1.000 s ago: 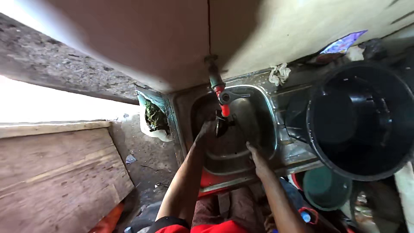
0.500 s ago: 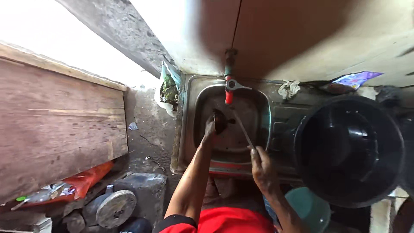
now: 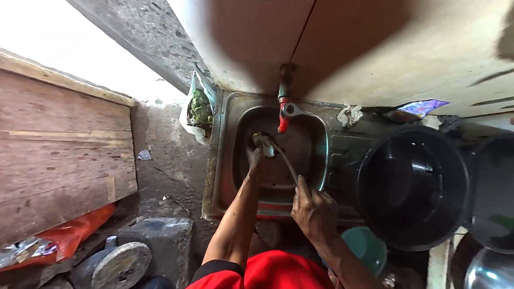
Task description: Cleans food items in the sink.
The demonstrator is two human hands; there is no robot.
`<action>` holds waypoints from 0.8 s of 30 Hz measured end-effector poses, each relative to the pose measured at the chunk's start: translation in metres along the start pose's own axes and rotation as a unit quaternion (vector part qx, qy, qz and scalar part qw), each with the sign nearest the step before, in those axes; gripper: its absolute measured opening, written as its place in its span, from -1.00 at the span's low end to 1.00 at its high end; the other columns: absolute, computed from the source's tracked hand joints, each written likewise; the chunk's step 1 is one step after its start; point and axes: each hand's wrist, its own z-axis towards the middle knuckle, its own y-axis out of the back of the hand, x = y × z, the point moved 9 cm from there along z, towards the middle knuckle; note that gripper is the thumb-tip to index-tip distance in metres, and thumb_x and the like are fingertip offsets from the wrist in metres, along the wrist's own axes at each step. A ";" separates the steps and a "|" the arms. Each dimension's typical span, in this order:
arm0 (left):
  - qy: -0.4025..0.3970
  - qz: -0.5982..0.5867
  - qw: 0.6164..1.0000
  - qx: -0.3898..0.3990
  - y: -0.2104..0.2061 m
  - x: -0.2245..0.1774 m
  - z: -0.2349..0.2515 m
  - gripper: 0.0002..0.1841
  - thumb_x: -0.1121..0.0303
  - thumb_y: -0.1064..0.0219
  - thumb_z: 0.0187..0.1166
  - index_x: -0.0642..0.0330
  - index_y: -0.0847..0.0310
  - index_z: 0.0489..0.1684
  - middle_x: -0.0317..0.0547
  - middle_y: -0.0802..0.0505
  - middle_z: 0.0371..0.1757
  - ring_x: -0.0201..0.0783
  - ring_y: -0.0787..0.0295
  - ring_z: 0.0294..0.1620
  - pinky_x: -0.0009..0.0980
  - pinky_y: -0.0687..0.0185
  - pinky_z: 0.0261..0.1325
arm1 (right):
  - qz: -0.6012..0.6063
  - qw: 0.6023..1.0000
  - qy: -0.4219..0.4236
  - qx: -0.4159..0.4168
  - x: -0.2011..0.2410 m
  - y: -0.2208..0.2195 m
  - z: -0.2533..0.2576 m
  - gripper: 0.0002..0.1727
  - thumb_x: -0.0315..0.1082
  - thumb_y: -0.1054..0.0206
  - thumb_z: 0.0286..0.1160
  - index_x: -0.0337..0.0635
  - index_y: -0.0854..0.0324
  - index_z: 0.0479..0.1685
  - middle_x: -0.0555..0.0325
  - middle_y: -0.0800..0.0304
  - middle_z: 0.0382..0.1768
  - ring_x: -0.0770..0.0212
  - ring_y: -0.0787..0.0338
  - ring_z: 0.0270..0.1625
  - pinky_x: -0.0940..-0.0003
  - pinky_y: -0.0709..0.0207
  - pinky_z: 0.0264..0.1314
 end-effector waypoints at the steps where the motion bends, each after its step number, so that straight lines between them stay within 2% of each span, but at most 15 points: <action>1: -0.010 -0.017 1.000 0.000 0.000 -0.001 0.001 -0.39 0.18 -0.38 0.66 -0.03 -0.25 0.68 -0.01 -0.73 0.37 -0.12 -0.73 0.25 -0.04 -0.71 0.25 | -0.009 1.000 0.007 0.014 0.004 -0.005 0.003 -0.58 -0.22 -0.16 0.60 -0.13 -0.83 0.23 0.18 -0.80 -0.55 0.16 -0.78 -0.50 0.24 -0.60 -0.41; 3: -0.018 -0.029 0.999 0.011 -0.002 -0.005 -0.001 -0.45 0.22 -0.40 0.64 -0.05 -0.33 0.60 -0.09 -0.77 0.26 -0.19 -0.75 0.12 -0.10 -0.74 0.13 | -0.017 0.999 0.015 0.035 0.010 -0.012 0.008 -0.66 -0.25 -0.15 0.57 -0.15 -0.82 0.03 0.18 -0.73 -0.59 0.16 -0.74 -0.54 0.22 -0.56 -0.43; 5: -0.024 -0.032 0.999 0.018 -0.004 -0.009 0.000 -0.48 0.31 -0.37 0.65 -0.05 -0.35 0.59 -0.11 -0.77 0.27 -0.21 -0.75 0.15 -0.11 -0.74 0.15 | -0.010 0.999 0.009 0.032 0.009 -0.009 0.011 -0.70 -0.25 -0.15 0.54 -0.14 -0.81 -0.10 0.19 -0.67 -0.67 0.15 -0.71 -0.59 0.21 -0.54 -0.49; 7: -0.049 -0.044 0.998 0.002 -0.002 0.000 0.020 -0.46 0.42 -0.32 0.63 0.05 -0.30 0.60 -0.04 -0.75 0.29 -0.16 -0.74 0.20 -0.07 -0.72 0.20 | 0.001 0.999 -0.022 0.047 -0.001 -0.004 0.012 -0.68 -0.22 -0.15 0.52 -0.15 -0.81 -0.08 0.18 -0.67 -0.69 0.12 -0.73 -0.60 0.17 -0.57 -0.51; 9: -0.048 -0.026 0.999 0.003 0.000 0.020 0.040 -0.40 0.33 -0.36 0.64 0.03 -0.23 0.67 0.01 -0.73 0.35 -0.09 -0.74 0.25 0.01 -0.75 0.22 | 0.057 0.987 -0.090 0.116 -0.019 -0.011 0.012 -0.65 -0.19 -0.13 0.53 -0.15 -0.75 0.03 0.16 -0.76 -0.58 0.09 -0.80 -0.53 0.11 -0.62 -0.50; 11: -0.032 -0.004 0.999 0.023 -0.008 0.019 0.043 -0.32 0.28 -0.36 0.63 -0.07 -0.14 0.76 -0.02 -0.68 0.43 -0.09 -0.71 0.30 0.01 -0.73 0.23 | 0.218 0.924 -0.186 0.254 -0.039 -0.040 0.011 -0.61 -0.20 -0.09 0.65 -0.15 -0.60 0.30 0.19 -0.85 -0.34 0.16 -0.84 -0.38 0.13 -0.70 -0.33; 12: -0.042 -0.003 0.999 0.030 -0.013 0.011 0.042 -0.33 0.33 -0.36 0.61 -0.04 -0.16 0.73 -0.04 -0.68 0.42 -0.11 -0.71 0.30 -0.01 -0.74 0.23 | 0.312 0.874 -0.220 0.302 -0.045 -0.058 0.009 -0.62 -0.22 -0.09 0.68 -0.14 -0.50 0.37 0.26 -0.87 -0.28 0.26 -0.81 -0.43 0.24 -0.72 -0.37; 13: -0.049 0.011 0.998 0.034 -0.015 0.007 0.040 -0.37 0.33 -0.33 0.63 -0.01 -0.23 0.72 -0.03 -0.69 0.43 -0.12 -0.71 0.30 -0.02 -0.72 0.27 | 0.384 0.831 -0.243 0.323 -0.047 -0.073 0.008 -0.63 -0.24 -0.11 0.68 -0.14 -0.44 0.38 0.26 -0.86 -0.29 0.32 -0.76 -0.50 0.33 -0.67 -0.43; 14: -0.052 0.020 0.998 0.037 -0.018 0.002 0.038 -0.43 0.33 -0.29 0.68 0.03 -0.29 0.69 -0.01 -0.71 0.39 -0.13 -0.73 0.26 -0.04 -0.72 0.25 | 0.406 0.819 -0.247 0.321 -0.047 -0.081 0.009 -0.61 -0.26 -0.13 0.66 -0.16 -0.45 0.39 0.24 -0.85 -0.31 0.34 -0.74 -0.49 0.36 -0.65 -0.41; 16: -0.054 0.019 0.998 0.039 -0.020 -0.007 0.035 -0.51 0.33 -0.21 0.75 0.05 -0.32 0.67 0.00 -0.73 0.34 -0.16 -0.74 0.22 -0.06 -0.72 0.24 | 0.309 0.886 -0.209 0.275 -0.050 -0.084 0.019 -0.54 -0.23 -0.15 0.58 -0.14 -0.59 0.42 0.10 -0.85 -0.23 0.18 -0.83 -0.28 0.16 -0.72 -0.15; 17: -0.056 0.020 0.998 0.038 -0.019 -0.009 0.033 -0.51 0.35 -0.20 0.74 0.03 -0.31 0.66 -0.01 -0.74 0.33 -0.16 -0.75 0.20 -0.06 -0.73 0.21 | 0.244 0.920 -0.184 0.245 -0.049 -0.082 0.024 -0.52 -0.22 -0.15 0.56 -0.12 -0.65 0.42 0.02 -0.89 -0.20 0.06 -0.87 -0.20 0.03 -0.73 -0.09; 19: -0.088 0.026 0.995 0.045 -0.018 -0.013 0.031 -0.49 0.41 -0.23 0.70 -0.01 -0.34 0.65 -0.03 -0.76 0.31 -0.16 -0.76 0.19 -0.08 -0.74 0.20 | 0.144 0.958 -0.149 0.197 -0.042 -0.076 0.031 -0.51 -0.21 -0.13 0.55 -0.10 -0.69 0.41 0.00 -0.92 -0.25 -0.04 -0.92 -0.22 -0.04 -0.74 -0.16; 20: -0.105 0.027 0.993 0.052 -0.019 -0.014 0.029 -0.47 0.43 -0.26 0.66 -0.02 -0.35 0.65 -0.05 -0.76 0.34 -0.16 -0.76 0.21 -0.07 -0.74 0.22 | 0.113 0.965 -0.141 0.189 -0.040 -0.073 0.034 -0.51 -0.21 -0.14 0.56 -0.09 -0.68 0.42 0.01 -0.91 -0.30 -0.04 -0.92 -0.25 -0.04 -0.73 -0.21; 22: -0.147 0.032 0.987 0.052 -0.023 -0.020 0.027 -0.48 0.49 -0.26 0.62 0.08 -0.40 0.60 0.00 -0.74 0.38 -0.15 -0.74 0.27 -0.08 -0.71 0.29 | 0.082 0.965 -0.134 0.212 -0.036 -0.075 0.039 -0.52 -0.23 -0.14 0.58 -0.09 -0.59 0.46 0.02 -0.89 -0.32 -0.05 -0.91 -0.26 -0.01 -0.72 -0.22; 24: -0.191 0.064 0.978 0.050 -0.027 -0.026 0.024 -0.54 0.49 -0.23 0.66 0.18 -0.43 0.56 0.04 -0.73 0.38 -0.17 -0.72 0.30 -0.14 -0.67 0.35 | 0.067 0.965 -0.118 0.226 -0.034 -0.082 0.041 -0.52 -0.29 -0.15 0.56 -0.14 -0.54 0.47 0.00 -0.87 -0.34 -0.05 -0.91 -0.27 0.00 -0.72 -0.23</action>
